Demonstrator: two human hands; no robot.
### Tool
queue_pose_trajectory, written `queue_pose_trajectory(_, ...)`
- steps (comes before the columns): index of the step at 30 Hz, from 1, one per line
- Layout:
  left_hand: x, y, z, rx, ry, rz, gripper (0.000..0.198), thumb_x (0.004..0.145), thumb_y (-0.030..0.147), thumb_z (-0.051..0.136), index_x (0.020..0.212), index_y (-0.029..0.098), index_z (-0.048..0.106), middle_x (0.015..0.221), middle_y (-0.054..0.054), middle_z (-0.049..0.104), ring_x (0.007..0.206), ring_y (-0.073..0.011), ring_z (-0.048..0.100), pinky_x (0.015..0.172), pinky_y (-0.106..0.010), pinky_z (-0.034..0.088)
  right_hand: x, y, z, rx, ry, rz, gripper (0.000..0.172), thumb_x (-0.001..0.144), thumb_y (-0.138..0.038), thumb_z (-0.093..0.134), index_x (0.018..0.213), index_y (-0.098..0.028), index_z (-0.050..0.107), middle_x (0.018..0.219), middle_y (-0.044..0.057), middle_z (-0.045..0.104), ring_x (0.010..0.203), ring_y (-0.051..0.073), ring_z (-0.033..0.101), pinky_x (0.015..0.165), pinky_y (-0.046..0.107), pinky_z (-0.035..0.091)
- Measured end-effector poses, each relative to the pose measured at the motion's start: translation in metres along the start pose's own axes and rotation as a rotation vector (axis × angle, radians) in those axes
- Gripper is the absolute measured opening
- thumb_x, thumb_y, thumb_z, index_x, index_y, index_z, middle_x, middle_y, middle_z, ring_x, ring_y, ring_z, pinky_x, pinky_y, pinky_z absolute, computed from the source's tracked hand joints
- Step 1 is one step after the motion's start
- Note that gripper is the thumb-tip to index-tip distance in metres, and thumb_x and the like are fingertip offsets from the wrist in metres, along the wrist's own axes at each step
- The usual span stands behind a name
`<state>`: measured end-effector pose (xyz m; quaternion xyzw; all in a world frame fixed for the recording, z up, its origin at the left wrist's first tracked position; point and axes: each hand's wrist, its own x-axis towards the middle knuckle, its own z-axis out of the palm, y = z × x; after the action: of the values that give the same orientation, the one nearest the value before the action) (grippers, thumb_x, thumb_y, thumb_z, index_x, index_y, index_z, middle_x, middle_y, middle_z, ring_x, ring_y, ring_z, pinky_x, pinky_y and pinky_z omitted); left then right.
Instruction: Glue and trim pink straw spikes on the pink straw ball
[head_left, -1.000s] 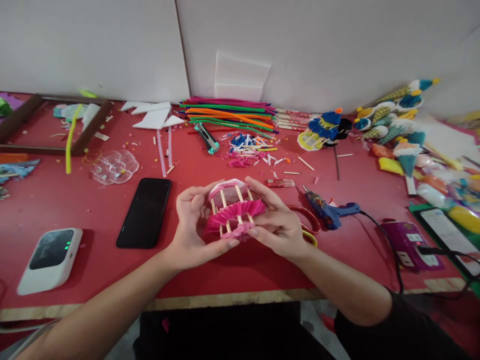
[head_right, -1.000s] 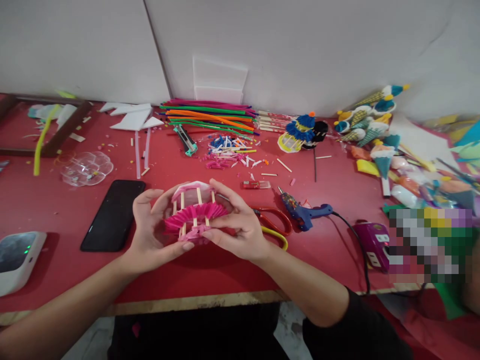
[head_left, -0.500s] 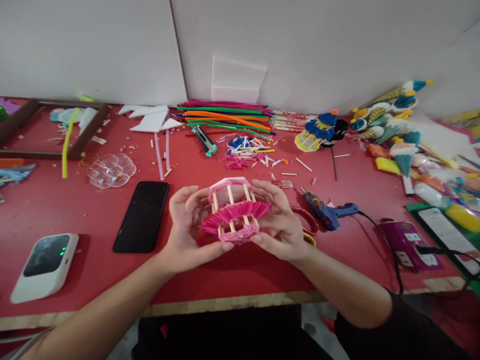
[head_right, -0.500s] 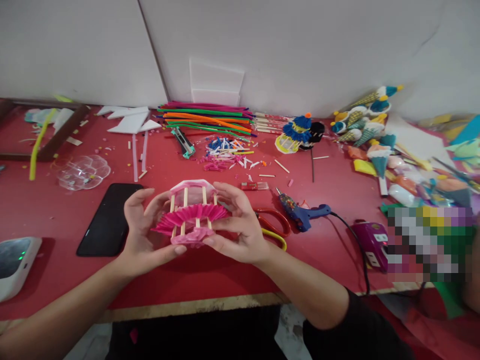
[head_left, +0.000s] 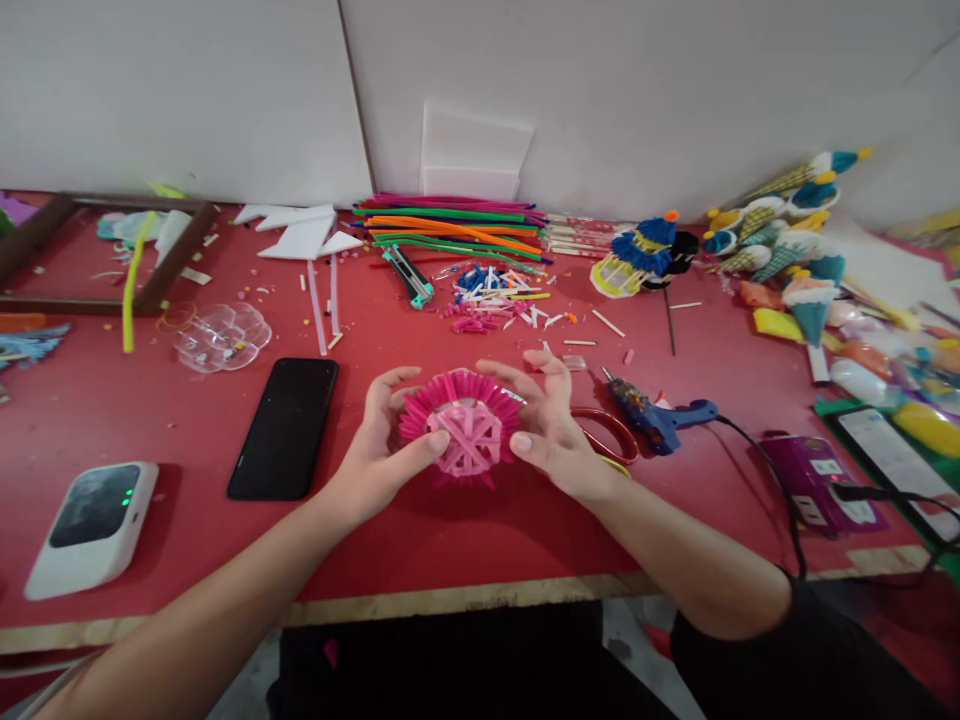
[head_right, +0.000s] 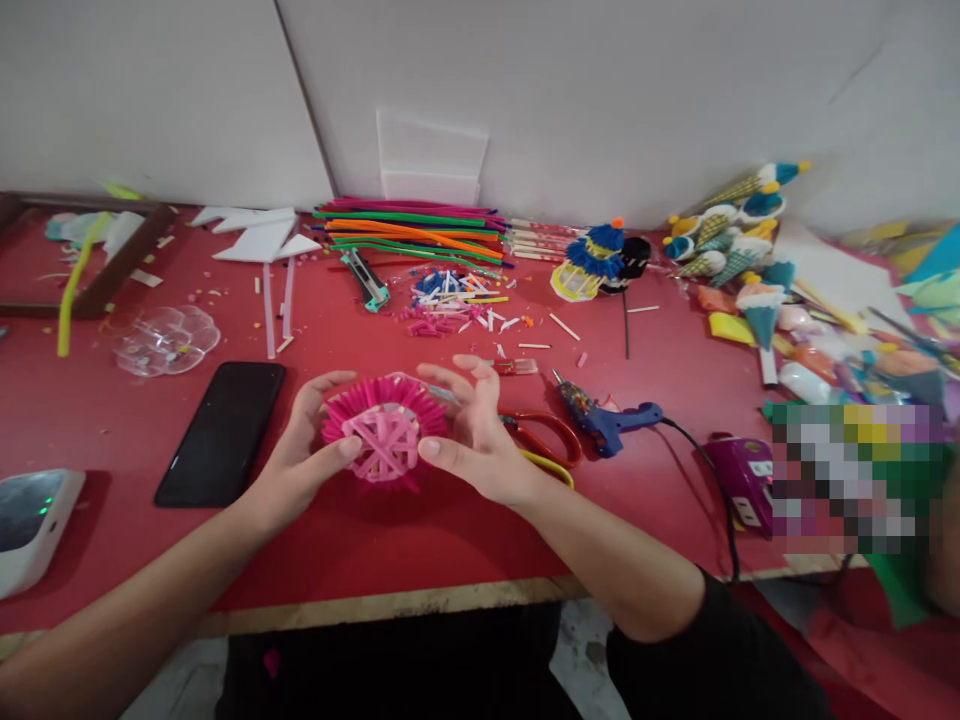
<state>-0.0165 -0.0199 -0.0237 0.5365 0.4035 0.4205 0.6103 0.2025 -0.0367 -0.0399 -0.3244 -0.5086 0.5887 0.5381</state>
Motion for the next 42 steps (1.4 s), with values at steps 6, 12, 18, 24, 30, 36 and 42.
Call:
queue_pose_trajectory(6,-0.001,0.005,-0.001,0.054,-0.069,-0.053,0.067,0.085,0.05,0.082,0.132,0.026,0.04,0.113,-0.007,0.066,0.1,-0.0246,0.072,0.087,-0.039,0.059,0.0,0.006,-0.002,-0.051,-0.015,0.101,0.091,0.08,-0.045,0.089,0.143,-0.044,0.023,0.143,0.008,0.06,0.124,0.027,0.07,0.101,0.048,0.064)
queue_pose_trajectory(12,-0.001,-0.002,-0.007,-0.048,-0.106,-0.11,0.076,0.085,0.045,0.083,0.142,0.028,0.036,0.128,-0.01,0.064,0.113,-0.0276,0.072,0.096,-0.042,0.058,0.0,0.009,-0.001,-0.079,0.064,0.113,0.08,0.08,-0.049,0.088,0.137,-0.037,0.033,0.132,0.008,0.065,0.099,0.021,0.076,0.085,0.039,0.066)
queue_pose_trajectory(18,0.0,-0.004,-0.005,-0.091,-0.072,-0.176,0.081,0.081,0.047,0.086,0.141,0.028,0.035,0.119,-0.007,0.067,0.106,-0.0246,0.074,0.094,-0.04,0.058,0.0,0.008,0.0,-0.094,0.077,0.111,0.077,0.079,-0.048,0.089,0.134,-0.036,0.036,0.124,0.005,0.066,0.088,0.016,0.074,0.075,0.032,0.064)
queue_pose_trajectory(24,0.001,-0.002,-0.004,-0.057,-0.059,-0.158,0.079,0.079,0.045,0.087,0.136,0.027,0.036,0.115,-0.006,0.068,0.101,-0.0231,0.073,0.091,-0.038,0.057,0.0,0.009,-0.001,-0.138,0.054,0.1,0.077,0.081,-0.049,0.086,0.136,-0.036,0.034,0.127,0.006,0.067,0.095,0.018,0.075,0.078,0.034,0.064)
queue_pose_trajectory(30,0.001,-0.004,-0.005,-0.082,-0.064,-0.157,0.079,0.08,0.049,0.086,0.137,0.028,0.036,0.116,-0.006,0.069,0.102,-0.0242,0.074,0.089,-0.039,0.058,0.0,0.007,0.0,-0.12,0.069,0.108,0.076,0.08,-0.048,0.088,0.133,-0.036,0.035,0.124,0.005,0.066,0.092,0.018,0.076,0.079,0.036,0.065)
queue_pose_trajectory(36,0.002,0.004,-0.004,-0.045,-0.09,-0.13,0.074,0.08,0.042,0.088,0.132,0.027,0.038,0.1,-0.003,0.07,0.089,-0.0228,0.074,0.082,-0.038,0.06,-0.002,0.008,-0.001,-0.152,0.05,0.125,0.079,0.079,-0.048,0.089,0.137,-0.036,0.036,0.127,0.006,0.063,0.103,0.02,0.074,0.082,0.035,0.064)
queue_pose_trajectory(42,0.002,-0.01,-0.01,-0.076,-0.062,-0.119,0.07,0.085,0.057,0.08,0.136,0.028,0.043,0.118,-0.009,0.07,0.106,-0.0271,0.074,0.09,-0.041,0.061,0.002,0.008,-0.002,-0.117,0.116,0.185,0.07,0.079,-0.051,0.087,0.131,-0.034,0.043,0.117,0.003,0.068,0.091,0.018,0.073,0.078,0.033,0.063)
